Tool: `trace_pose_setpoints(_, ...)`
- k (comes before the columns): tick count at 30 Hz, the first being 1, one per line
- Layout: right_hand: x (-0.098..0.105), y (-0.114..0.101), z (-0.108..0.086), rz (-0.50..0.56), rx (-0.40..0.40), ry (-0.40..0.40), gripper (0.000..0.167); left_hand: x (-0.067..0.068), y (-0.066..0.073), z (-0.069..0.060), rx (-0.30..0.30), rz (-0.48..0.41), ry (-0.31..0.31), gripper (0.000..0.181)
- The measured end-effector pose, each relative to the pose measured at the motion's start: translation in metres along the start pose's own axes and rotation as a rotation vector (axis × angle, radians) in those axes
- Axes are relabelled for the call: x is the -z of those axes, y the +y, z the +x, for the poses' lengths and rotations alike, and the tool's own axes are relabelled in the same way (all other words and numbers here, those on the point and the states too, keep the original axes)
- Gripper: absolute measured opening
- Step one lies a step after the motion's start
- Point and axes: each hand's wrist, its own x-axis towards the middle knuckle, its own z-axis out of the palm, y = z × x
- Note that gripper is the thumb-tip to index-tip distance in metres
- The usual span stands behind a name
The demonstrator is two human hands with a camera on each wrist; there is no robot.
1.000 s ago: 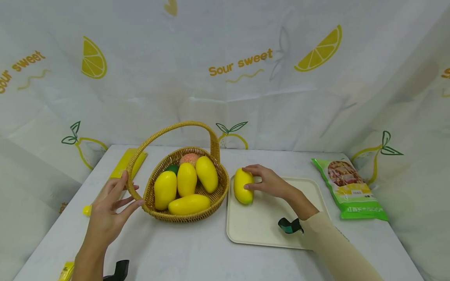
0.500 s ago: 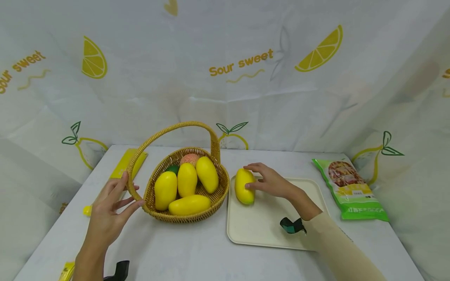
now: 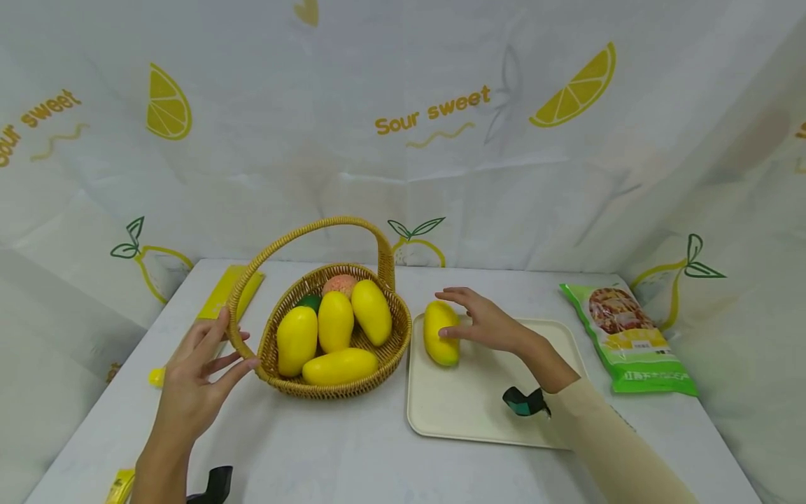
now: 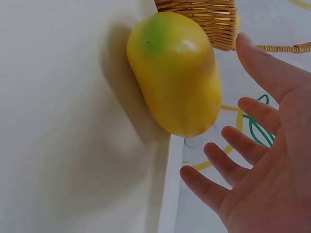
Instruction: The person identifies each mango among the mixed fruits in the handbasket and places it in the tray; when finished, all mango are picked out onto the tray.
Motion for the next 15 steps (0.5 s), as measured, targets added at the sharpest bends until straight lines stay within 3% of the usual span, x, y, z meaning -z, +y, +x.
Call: trace_pose_setpoints(15,0.002,-0.022,0.002,-0.05,0.043,0.013,0.072,0.0,0.001,0.0,0.013,-0.007,-0.001,0.083)
